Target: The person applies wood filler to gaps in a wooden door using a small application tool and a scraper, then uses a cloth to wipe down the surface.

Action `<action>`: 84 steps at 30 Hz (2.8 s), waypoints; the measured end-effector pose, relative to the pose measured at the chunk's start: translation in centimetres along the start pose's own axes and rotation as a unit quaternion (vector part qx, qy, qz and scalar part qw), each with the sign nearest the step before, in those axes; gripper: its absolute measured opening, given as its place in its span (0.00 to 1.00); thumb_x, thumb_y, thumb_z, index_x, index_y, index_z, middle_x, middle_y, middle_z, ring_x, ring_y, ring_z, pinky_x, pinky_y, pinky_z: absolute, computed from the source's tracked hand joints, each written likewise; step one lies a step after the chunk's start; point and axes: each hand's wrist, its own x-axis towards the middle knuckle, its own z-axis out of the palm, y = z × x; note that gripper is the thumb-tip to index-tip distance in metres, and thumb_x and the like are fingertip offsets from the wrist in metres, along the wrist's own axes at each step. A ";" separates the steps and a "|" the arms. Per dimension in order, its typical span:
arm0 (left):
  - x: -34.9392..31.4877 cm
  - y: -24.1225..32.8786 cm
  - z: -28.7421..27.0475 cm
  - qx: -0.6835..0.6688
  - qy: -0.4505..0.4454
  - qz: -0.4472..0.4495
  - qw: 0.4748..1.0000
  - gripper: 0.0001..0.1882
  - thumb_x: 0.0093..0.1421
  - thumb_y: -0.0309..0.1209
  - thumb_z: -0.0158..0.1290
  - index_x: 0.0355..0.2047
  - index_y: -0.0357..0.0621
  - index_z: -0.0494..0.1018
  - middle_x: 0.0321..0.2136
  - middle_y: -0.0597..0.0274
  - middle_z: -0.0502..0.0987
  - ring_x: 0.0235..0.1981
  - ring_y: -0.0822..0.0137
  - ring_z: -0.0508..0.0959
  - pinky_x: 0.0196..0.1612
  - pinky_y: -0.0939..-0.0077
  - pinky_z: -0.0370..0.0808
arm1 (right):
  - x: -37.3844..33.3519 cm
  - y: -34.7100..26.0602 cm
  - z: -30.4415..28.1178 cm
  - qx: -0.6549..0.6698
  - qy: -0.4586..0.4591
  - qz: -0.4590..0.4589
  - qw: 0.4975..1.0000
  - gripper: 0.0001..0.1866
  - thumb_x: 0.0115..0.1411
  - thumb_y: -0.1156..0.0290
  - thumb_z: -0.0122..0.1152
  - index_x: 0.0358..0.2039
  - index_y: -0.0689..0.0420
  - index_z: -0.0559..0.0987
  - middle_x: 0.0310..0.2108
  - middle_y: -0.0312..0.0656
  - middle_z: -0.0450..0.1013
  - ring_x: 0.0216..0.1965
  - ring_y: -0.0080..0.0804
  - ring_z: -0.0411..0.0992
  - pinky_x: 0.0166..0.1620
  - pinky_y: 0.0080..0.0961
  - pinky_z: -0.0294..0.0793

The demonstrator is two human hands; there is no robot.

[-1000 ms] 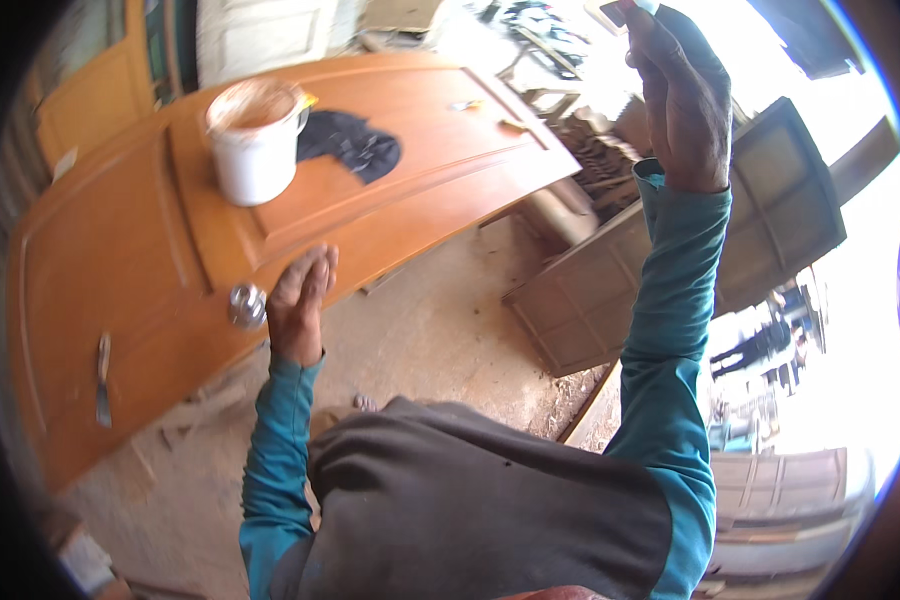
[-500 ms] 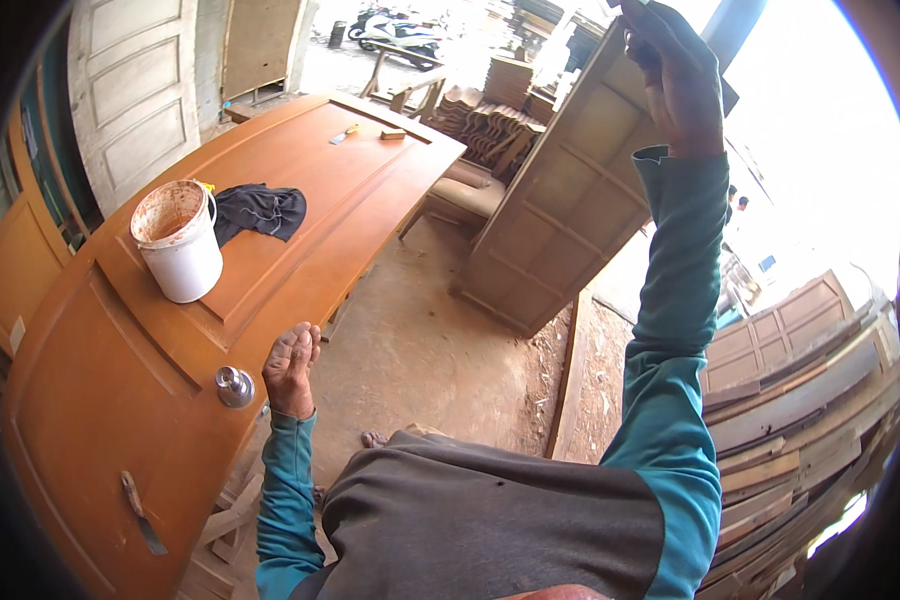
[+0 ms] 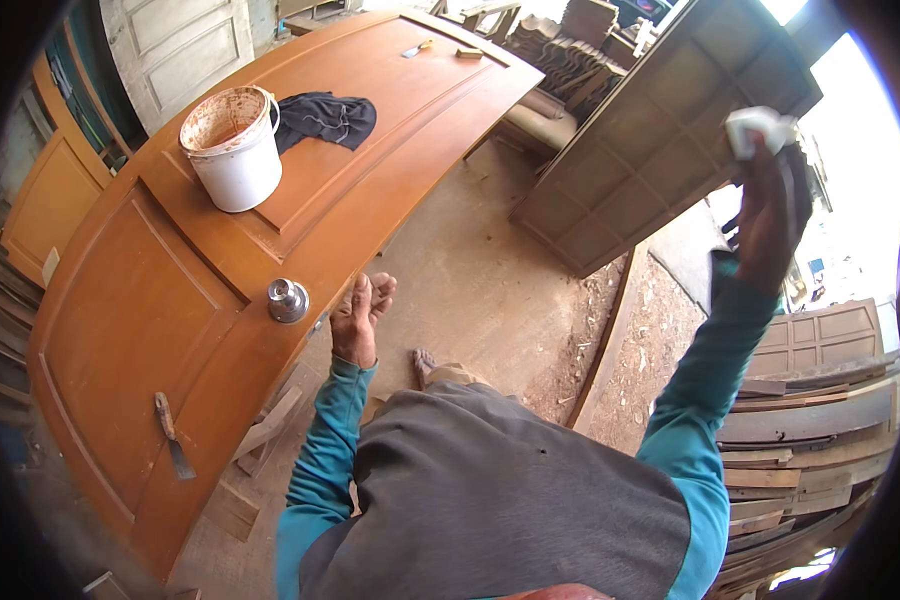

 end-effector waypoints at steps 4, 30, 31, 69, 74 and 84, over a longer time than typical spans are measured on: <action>-1.0 -4.2 -1.1 0.010 0.031 -0.049 0.998 0.23 0.74 0.47 0.45 0.48 0.37 0.76 0.43 0.57 0.82 0.43 0.71 0.80 0.46 0.78 0.76 | -10.3 7.6 5.5 0.114 0.019 0.162 0.980 0.11 0.67 0.70 0.59 0.46 0.62 0.77 0.41 0.37 0.75 0.45 0.25 0.74 0.50 0.28 0.76; 13.5 -19.0 13.4 0.211 0.067 -0.119 0.968 0.22 0.68 0.46 0.55 0.48 0.40 0.76 0.40 0.63 0.81 0.40 0.70 0.79 0.43 0.76 0.77 | -17.2 34.7 -5.5 0.318 0.108 0.475 0.814 0.15 0.65 0.66 0.65 0.46 0.64 0.78 0.34 0.39 0.78 0.33 0.20 0.75 0.38 0.20 0.75; 13.7 -19.6 14.2 0.210 0.048 -0.127 0.968 0.20 0.68 0.46 0.55 0.46 0.40 0.76 0.41 0.63 0.81 0.39 0.71 0.79 0.43 0.77 0.76 | -17.1 35.3 -5.3 0.320 0.101 0.481 0.810 0.15 0.65 0.65 0.64 0.46 0.64 0.79 0.33 0.39 0.78 0.32 0.19 0.74 0.38 0.20 0.75; 76.6 -4.9 1.8 0.538 0.439 0.202 0.691 0.22 0.64 0.46 0.55 0.46 0.40 0.79 0.45 0.50 0.80 0.49 0.54 0.79 0.52 0.61 0.76 | 19.2 79.1 17.0 0.381 0.021 0.554 0.740 0.14 0.71 0.64 0.56 0.50 0.59 0.74 0.34 0.36 0.69 0.28 0.19 0.60 0.32 0.19 0.62; 76.3 -5.9 3.3 0.617 0.513 0.197 0.563 0.19 0.64 0.45 0.55 0.44 0.42 0.80 0.47 0.48 0.78 0.51 0.52 0.77 0.56 0.59 0.74 | 25.1 87.4 23.7 0.410 -0.042 0.570 0.711 0.15 0.71 0.60 0.53 0.48 0.58 0.74 0.34 0.39 0.70 0.31 0.24 0.66 0.36 0.22 0.68; 74.9 -5.2 3.4 0.688 0.479 0.150 0.524 0.16 0.66 0.39 0.57 0.45 0.39 0.79 0.46 0.49 0.76 0.42 0.61 0.80 0.46 0.67 0.79 | 32.0 102.1 33.5 0.452 -0.136 0.625 0.622 0.15 0.70 0.61 0.55 0.49 0.58 0.74 0.45 0.49 0.75 0.35 0.30 0.70 0.34 0.22 0.69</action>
